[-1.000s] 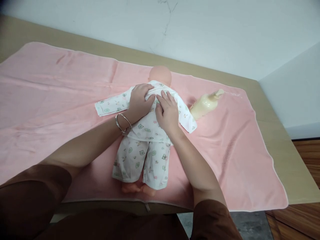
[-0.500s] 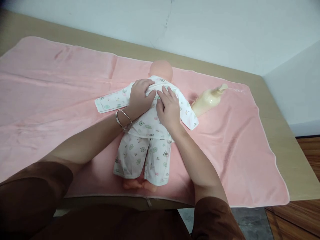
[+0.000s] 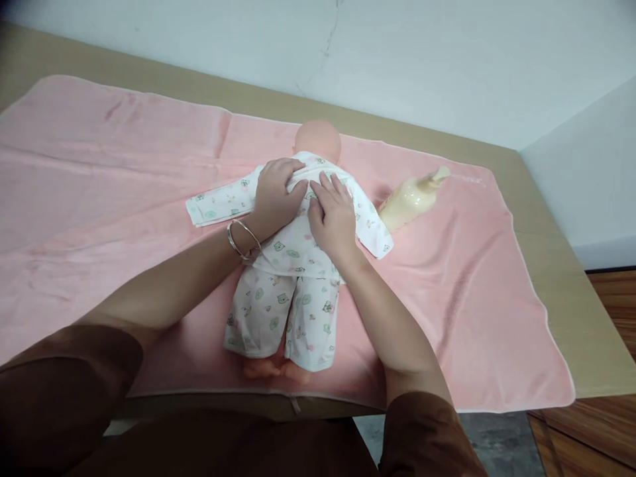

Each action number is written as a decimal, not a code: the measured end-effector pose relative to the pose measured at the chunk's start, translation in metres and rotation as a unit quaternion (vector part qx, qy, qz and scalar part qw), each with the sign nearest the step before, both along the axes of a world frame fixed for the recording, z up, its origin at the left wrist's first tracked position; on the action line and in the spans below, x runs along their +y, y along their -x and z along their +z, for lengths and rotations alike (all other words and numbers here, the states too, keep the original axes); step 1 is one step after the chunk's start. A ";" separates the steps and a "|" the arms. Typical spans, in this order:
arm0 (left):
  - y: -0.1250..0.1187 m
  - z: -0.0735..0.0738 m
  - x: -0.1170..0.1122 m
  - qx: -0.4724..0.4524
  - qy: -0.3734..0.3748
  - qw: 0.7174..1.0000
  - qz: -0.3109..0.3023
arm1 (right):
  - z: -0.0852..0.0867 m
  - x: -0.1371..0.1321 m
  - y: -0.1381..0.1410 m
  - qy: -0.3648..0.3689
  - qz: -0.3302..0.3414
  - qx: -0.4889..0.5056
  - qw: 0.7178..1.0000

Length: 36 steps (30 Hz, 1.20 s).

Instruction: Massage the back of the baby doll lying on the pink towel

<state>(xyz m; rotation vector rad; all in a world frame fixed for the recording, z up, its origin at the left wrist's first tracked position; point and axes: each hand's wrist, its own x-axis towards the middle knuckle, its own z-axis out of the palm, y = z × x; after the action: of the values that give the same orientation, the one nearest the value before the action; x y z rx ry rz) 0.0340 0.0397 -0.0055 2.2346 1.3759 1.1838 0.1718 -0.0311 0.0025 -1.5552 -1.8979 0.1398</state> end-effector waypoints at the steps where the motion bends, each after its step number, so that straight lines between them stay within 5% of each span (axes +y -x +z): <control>1: 0.000 0.000 0.000 0.000 0.000 1.000 -0.001 | 0.000 0.001 0.000 0.009 0.003 -0.006 1.000; 16: -0.003 0.008 -0.006 0.081 0.049 0.995 0.026 | 0.007 0.011 -0.013 0.082 0.016 -0.073 0.994; 36: 0.004 0.006 -0.002 0.090 -0.018 0.996 0.017 | 0.030 -0.012 0.014 0.101 -0.032 -0.166 0.980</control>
<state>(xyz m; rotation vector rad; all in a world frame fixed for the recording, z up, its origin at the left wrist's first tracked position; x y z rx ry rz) 0.0300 0.0373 0.0008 2.4026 1.4749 1.0487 0.1573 -0.0430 0.0323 -1.8691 -2.1402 0.0467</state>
